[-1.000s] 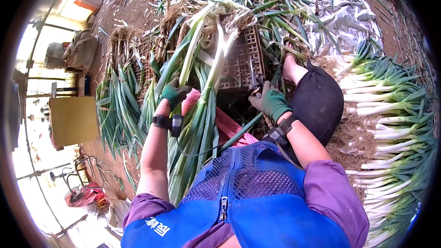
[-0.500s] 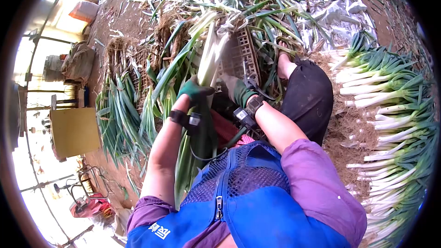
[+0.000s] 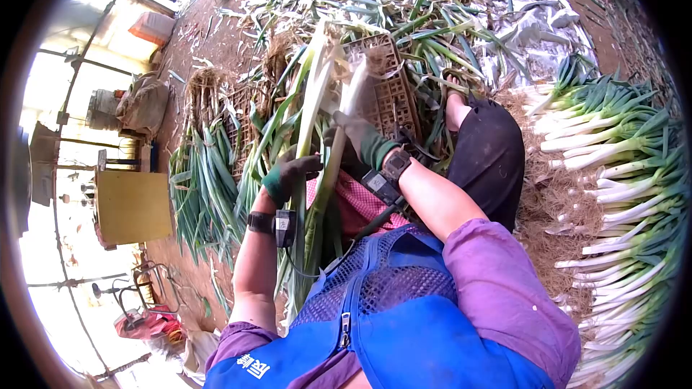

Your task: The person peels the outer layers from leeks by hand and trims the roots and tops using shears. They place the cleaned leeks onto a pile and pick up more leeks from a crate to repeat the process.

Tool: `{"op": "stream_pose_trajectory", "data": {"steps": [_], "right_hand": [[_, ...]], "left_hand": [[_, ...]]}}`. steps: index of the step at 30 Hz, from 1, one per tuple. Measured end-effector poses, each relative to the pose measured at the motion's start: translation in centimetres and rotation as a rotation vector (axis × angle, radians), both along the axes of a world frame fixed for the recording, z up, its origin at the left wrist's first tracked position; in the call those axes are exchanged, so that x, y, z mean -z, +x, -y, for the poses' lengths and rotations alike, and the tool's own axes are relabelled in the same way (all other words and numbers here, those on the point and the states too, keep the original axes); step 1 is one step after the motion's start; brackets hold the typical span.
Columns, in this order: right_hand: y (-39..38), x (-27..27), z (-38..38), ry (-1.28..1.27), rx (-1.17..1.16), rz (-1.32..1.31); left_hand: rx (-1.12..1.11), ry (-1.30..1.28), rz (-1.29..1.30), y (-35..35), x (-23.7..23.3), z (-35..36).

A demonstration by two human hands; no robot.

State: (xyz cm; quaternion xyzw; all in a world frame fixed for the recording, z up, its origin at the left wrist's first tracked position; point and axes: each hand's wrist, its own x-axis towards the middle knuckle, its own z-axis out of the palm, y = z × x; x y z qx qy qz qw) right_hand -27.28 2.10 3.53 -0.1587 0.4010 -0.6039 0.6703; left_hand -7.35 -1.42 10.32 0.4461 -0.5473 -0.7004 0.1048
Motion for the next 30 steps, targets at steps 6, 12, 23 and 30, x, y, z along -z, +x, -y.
{"op": "stream_pose_trajectory", "data": {"steps": [6,12,23,30], "right_hand": [[-0.4,0.4,4.6,-0.548,-0.045,-1.121],[1.7,3.7,5.8,-0.154,0.056,-1.049],[-0.4,8.7,3.3,-0.342,-0.063,-0.931],[-5.3,-4.2,-1.7,-0.083,0.115,-0.070]], "left_hand": [[0.088,-0.164,0.244,-1.7,-1.9,0.7],[-0.021,-0.249,0.167,-1.0,-1.0,4.6],[-0.242,-0.192,0.221,-0.2,-7.1,5.6],[-0.265,-0.180,0.102,0.2,-9.1,5.7]]}}
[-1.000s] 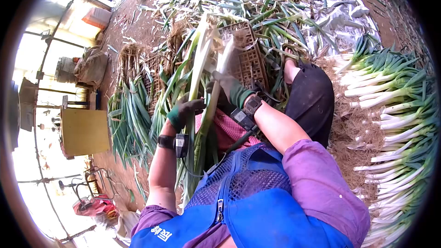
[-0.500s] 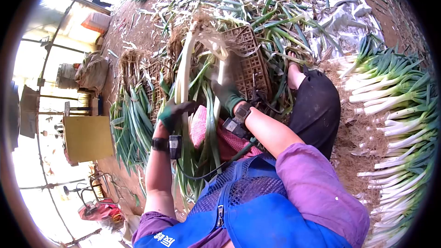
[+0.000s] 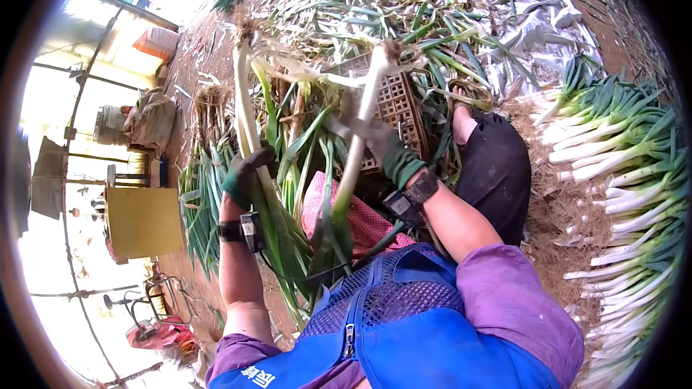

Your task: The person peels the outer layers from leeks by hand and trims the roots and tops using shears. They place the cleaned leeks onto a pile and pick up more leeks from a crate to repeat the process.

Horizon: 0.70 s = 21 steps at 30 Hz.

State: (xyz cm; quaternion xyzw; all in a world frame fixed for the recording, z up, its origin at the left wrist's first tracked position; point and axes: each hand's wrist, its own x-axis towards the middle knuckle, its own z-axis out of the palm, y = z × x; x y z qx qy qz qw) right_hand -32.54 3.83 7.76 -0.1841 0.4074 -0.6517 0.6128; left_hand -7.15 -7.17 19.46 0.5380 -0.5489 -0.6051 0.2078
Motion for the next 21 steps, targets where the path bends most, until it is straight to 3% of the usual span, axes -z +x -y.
{"op": "stream_pose_trajectory", "data": {"steps": [1,3,6,8,10,11,14,18,19,20,21], "right_hand": [[0.5,-2.8,-0.1,-0.056,-0.051,-0.059],[1.6,-3.3,2.0,-0.182,0.006,-0.110],[2.6,-7.5,2.9,-0.523,0.108,-0.551],[2.5,-11.8,1.5,-0.464,-0.021,-0.441],[3.2,-14.0,0.8,-0.638,0.027,-0.686],[3.7,-15.4,-0.1,-0.565,-0.043,-0.485],[3.7,-16.0,-0.7,-0.597,-0.071,-0.655],[0.9,-14.7,-0.8,-0.765,-0.178,-0.941],[0.1,-14.4,-1.3,-0.783,-0.020,-0.850],[-1.8,-14.3,-1.7,-0.765,0.157,-0.943],[-3.5,-13.4,-1.7,-0.764,0.311,-0.785]], "left_hand": [[0.031,0.000,-0.012,-0.1,0.0,-0.3],[0.163,0.017,-0.041,-0.8,-0.7,-1.9],[0.343,-0.055,-0.013,-2.3,-3.4,-6.0],[0.331,-0.091,-0.047,-2.9,-5.3,-7.5],[0.348,-0.059,-0.121,-3.2,-6.7,-7.8],[0.346,-0.012,-0.177,-2.9,-6.9,-7.9],[0.364,0.162,-0.422,-3.0,-7.2,-8.7],[0.286,0.187,-0.431,-1.8,-5.6,-9.0],[0.276,0.197,-0.434,-1.5,-5.1,-8.9],[0.290,0.203,-0.485,-1.2,-4.6,-9.0],[0.303,0.209,-0.535,-1.2,-4.3,-9.0]]}}
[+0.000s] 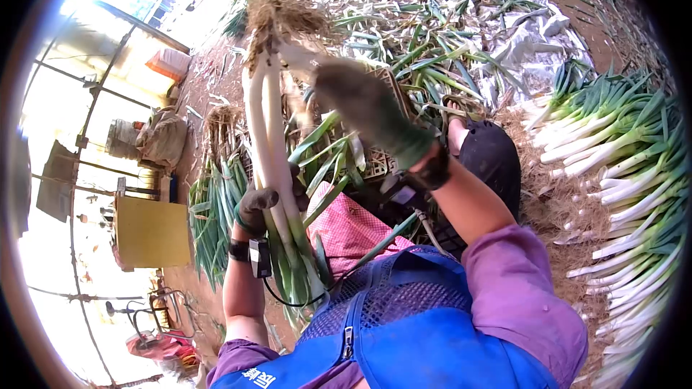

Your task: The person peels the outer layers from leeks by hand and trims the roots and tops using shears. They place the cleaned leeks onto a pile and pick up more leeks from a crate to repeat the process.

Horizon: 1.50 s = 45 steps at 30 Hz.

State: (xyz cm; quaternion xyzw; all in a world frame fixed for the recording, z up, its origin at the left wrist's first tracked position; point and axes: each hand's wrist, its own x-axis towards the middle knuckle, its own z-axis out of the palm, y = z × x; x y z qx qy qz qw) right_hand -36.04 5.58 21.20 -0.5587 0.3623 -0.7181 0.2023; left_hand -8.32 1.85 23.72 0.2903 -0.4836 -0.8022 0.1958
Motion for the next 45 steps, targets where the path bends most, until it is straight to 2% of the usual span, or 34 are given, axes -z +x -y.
{"op": "stream_pose_trajectory", "data": {"steps": [2,4,5,6,8,9,10,12,13,14,17,19,21,22,24,25,27,28,31,33,35,39,45], "right_hand": [[-4.0,-1.3,-1.8,0.205,0.144,0.034],[-5.1,-1.5,-1.1,-0.028,0.551,-0.407],[-4.2,-1.1,-0.4,0.040,0.522,-0.363],[-3.3,0.1,1.4,-0.037,0.623,-0.422],[-1.2,-0.2,2.8,0.125,0.263,-0.374],[-0.4,-0.3,3.6,0.236,0.134,-0.375],[0.3,1.0,4.8,0.216,0.038,-0.273],[0.6,5.2,8.3,-0.020,-0.117,0.131],[-0.1,7.0,9.2,-0.072,-0.145,0.248],[-1.4,8.4,10.2,-0.047,-0.144,0.256],[-8.8,13.0,12.7,0.290,-0.012,0.011],[-15.6,14.1,13.9,0.380,0.035,0.081],[-20.7,9.1,10.9,0.275,-0.083,0.601],[-22.6,6.0,9.0,0.318,0.011,0.588],[-27.7,7.1,6.8,0.250,-0.425,0.554],[-30.2,7.7,5.8,0.244,-0.635,0.526],[-25.7,7.4,1.7,0.460,-0.216,0.663],[-23.7,8.0,0.6,0.575,-0.111,0.614],[-17.2,11.1,0.2,0.800,-0.107,0.358],[-12.6,12.9,0.5,0.868,-0.139,0.246],[-8.8,14.0,1.3,0.892,-0.158,0.186],[-4.7,14.2,3.2,0.848,-0.113,0.124],[-6.9,11.6,7.1,0.659,0.131,0.077]], "left_hand": [[0.015,0.022,-0.013,0.3,-0.1,-0.2],[0.032,0.048,-0.020,0.5,-0.1,-0.7],[0.072,0.063,-0.024,0.4,0.1,-0.6],[0.112,0.077,-0.028,0.2,0.3,-0.6],[0.227,0.036,0.033,-0.8,-0.2,-0.9],[0.194,0.047,0.076,-0.8,0.2,-1.7],[0.193,0.022,0.101,-1.7,-1.1,-2.9],[0.223,0.009,0.124,-1.9,-0.2,-3.5],[0.327,0.007,0.054,-1.6,0.9,-3.0],[0.295,-0.001,0.098,-1.6,0.5,-3.2],[0.201,-0.001,0.212,-1.3,-0.7,-4.4],[0.166,-0.042,0.300,-0.3,-1.2,-4.4],[0.169,-0.127,0.403,0.9,-0.1,-4.9],[0.196,-0.098,0.393,2.0,1.5,-5.0],[0.222,-0.154,0.480,3.3,2.8,-5.0],[0.162,-0.161,0.484,3.3,3.0,-5.0],[0.030,-0.148,0.437,3.4,4.3,-4.8],[0.022,-0.186,0.412,3.6,5.4,-4.1],[-0.061,-0.206,0.416,2.2,6.2,-3.3],[-0.125,-0.315,0.431,1.2,6.8,-3.5],[-0.178,-0.444,0.532,0.9,7.7,-3.8],[-0.240,-0.491,0.543,0.5,7.7,-4.6],[-0.215,-0.633,0.612,0.5,7.8,-4.6]]}}
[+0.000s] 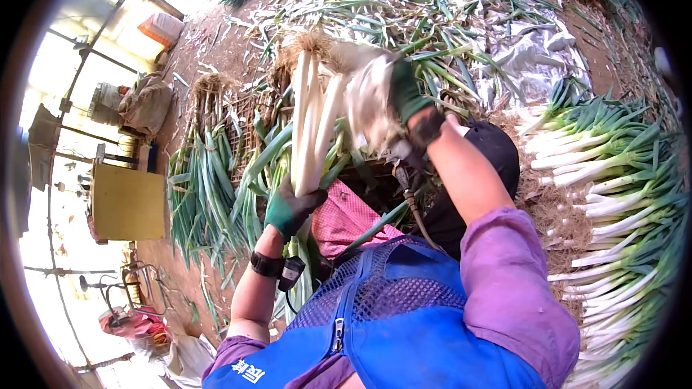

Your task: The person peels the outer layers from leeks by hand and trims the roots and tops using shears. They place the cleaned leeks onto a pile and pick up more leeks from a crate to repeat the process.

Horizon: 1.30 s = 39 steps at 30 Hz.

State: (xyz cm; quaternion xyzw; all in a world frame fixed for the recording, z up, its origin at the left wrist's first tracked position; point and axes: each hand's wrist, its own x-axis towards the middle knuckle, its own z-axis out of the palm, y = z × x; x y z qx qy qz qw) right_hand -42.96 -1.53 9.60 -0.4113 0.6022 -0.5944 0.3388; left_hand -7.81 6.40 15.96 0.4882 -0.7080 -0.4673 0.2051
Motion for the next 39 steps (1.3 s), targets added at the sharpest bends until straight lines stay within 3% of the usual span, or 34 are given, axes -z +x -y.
{"op": "stream_pose_trajectory", "data": {"steps": [1,3,5,6,7,9,11,12,16,22,25,28,29,30,32,33,36,38,39], "right_hand": [[-1.2,-1.1,0.3,-0.033,0.045,0.015],[-3.2,-4.7,-0.9,-0.145,-0.008,0.321],[-1.8,-7.8,-2.4,-0.128,-0.298,0.881],[-2.1,-5.9,-2.0,-0.107,-0.483,0.867],[0.4,-5.8,-1.9,-0.160,-0.287,0.251],[2.2,-5.6,-1.5,0.093,-0.275,-1.065],[5.9,-9.6,-3.1,0.556,-0.330,-1.120],[6.7,-8.5,-3.6,0.375,-0.223,-1.223],[6.5,-7.2,-3.3,0.404,-0.362,-1.301],[5.8,-6.6,-4.1,0.334,-0.263,-1.214],[3.3,-5.4,-1.8,0.503,-0.059,-1.364],[-4.3,-6.0,-1.1,0.398,0.277,-1.024],[-8.1,-6.0,-1.0,0.390,0.338,-0.850],[-11.3,-5.9,-1.2,0.472,0.352,-0.856],[-15.5,-4.4,-2.0,0.770,-0.065,-1.419],[-15.9,-3.8,-2.8,0.721,-0.246,-1.610],[-11.5,-3.5,-6.5,0.081,-0.241,-1.209],[-7.8,-4.1,-7.6,-0.136,-0.161,-0.953],[-8.8,1.6,-5.0,-0.135,-0.364,-0.126]], "left_hand": [[-0.019,-0.005,0.021,0.2,0.3,-0.3],[-0.058,-0.019,0.061,0.9,1.8,-0.6],[-0.083,-0.069,0.208,1.1,3.4,-0.9],[-0.097,-0.048,0.297,0.3,2.8,-1.1],[-0.110,-0.032,0.385,-0.4,2.6,-1.1],[-0.093,-0.051,0.459,-1.2,2.7,-1.6],[-0.093,-0.146,0.433,-2.2,2.4,-2.6],[-0.084,-0.156,0.487,-2.4,2.4,-2.7],[-0.081,-0.192,0.498,-2.0,2.8,-2.9],[-0.059,-0.235,0.503,-1.7,3.8,-2.9],[-0.034,-0.182,0.406,-1.3,3.0,-2.7],[-0.013,-0.072,0.311,0.2,1.5,-2.6],[0.060,-0.019,0.132,1.6,1.8,-2.2],[0.098,0.175,0.028,2.9,1.7,-1.5],[0.140,0.517,-0.140,4.8,1.0,-0.6],[0.222,0.577,-0.159,5.2,-0.2,0.1],[0.222,0.802,-0.379,6.2,-0.1,1.6],[0.301,0.902,-0.507,5.6,-0.7,2.1],[0.365,0.930,-0.574,5.1,-1.4,2.3]]}}
